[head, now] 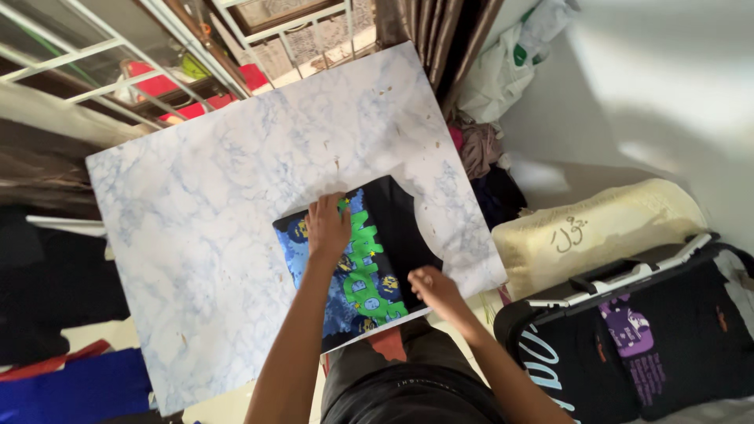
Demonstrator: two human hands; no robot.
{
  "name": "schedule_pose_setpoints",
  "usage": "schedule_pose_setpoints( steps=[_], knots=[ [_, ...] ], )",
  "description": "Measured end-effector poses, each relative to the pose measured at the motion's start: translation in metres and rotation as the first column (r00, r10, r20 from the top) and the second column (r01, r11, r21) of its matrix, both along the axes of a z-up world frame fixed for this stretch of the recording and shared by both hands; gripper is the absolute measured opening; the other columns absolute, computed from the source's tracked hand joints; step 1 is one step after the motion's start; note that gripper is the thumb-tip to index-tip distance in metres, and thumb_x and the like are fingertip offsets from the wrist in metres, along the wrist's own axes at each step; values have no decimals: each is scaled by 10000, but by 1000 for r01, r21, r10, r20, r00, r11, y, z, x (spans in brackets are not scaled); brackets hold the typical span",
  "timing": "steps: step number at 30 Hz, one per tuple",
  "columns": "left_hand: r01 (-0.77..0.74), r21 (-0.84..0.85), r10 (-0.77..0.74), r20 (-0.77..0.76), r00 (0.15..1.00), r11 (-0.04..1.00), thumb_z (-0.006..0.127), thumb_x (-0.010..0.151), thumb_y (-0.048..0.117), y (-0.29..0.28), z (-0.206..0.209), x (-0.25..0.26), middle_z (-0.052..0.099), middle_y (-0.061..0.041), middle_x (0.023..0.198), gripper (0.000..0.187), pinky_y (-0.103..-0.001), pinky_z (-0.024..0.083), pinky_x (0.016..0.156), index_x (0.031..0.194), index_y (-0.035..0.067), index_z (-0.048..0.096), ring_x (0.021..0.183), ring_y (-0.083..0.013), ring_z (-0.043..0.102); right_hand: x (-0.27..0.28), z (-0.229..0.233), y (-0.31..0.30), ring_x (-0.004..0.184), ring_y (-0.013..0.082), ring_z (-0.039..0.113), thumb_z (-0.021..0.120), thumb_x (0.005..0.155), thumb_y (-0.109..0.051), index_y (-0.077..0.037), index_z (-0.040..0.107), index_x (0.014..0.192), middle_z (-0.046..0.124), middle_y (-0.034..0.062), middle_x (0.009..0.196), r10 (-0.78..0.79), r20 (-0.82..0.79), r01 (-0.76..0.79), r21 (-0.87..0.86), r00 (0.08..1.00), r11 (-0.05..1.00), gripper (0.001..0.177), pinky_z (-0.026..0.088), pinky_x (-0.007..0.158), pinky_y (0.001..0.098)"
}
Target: The person picks up a black t-shirt from a rack and spreads it on a marble table. They fold the sides and sleeves inward and then fold the shirt to form a rectangle.
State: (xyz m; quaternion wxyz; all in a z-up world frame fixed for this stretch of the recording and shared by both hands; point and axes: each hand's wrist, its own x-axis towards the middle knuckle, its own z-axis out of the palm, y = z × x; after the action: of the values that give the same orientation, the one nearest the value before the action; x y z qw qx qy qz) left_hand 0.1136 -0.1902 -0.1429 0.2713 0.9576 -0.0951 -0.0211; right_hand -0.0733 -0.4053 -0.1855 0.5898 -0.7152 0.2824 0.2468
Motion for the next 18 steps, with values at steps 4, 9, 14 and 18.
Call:
schedule_pose_setpoints(
  steps=[4, 9, 14, 18],
  knots=[
    [108, 47, -109, 26, 994, 993, 724, 902, 277, -8, -11, 27, 645, -72, 1163, 316, -492, 401, 1016, 1192, 152, 702, 1145, -316, 549, -29, 34, 23, 730, 176, 684, 739, 906, -359, -33, 707, 991, 698, 95, 865, 161, 106, -136, -214, 981, 967, 338, 559, 692, 332],
    [137, -6, -137, -35, 990, 991, 765, 879, 286, -14, -23, 44, 648, -51, 1116, 225, -477, 404, 1007, 1081, 192, 737, 1129, -296, 561, -33, 42, 33, 745, 208, 677, 819, 832, -301, -24, 723, 920, 636, 106, 924, 187, 179, -127, -299, 966, 946, 306, 560, 698, 330],
    [197, -199, -208, -34, 978, 960, 770, 866, 187, -12, -15, 54, 715, -57, 994, 180, -453, 469, 919, 1024, 148, 694, 987, -291, 642, -36, 40, 33, 769, 206, 677, 804, 819, -278, -17, 714, 896, 618, 108, 935, 153, 213, -100, -241, 965, 965, 287, 563, 719, 324],
    [97, -418, -251, -331, 910, 903, 730, 923, 178, -4, 16, 58, 750, -70, 942, 215, -355, 533, 805, 1092, 101, 620, 865, -226, 704, -44, 45, 19, 794, 176, 606, 782, 873, -313, -28, 697, 941, 634, 81, 886, 178, 143, -166, -96, 973, 982, 305, 507, 734, 335]
  ],
)
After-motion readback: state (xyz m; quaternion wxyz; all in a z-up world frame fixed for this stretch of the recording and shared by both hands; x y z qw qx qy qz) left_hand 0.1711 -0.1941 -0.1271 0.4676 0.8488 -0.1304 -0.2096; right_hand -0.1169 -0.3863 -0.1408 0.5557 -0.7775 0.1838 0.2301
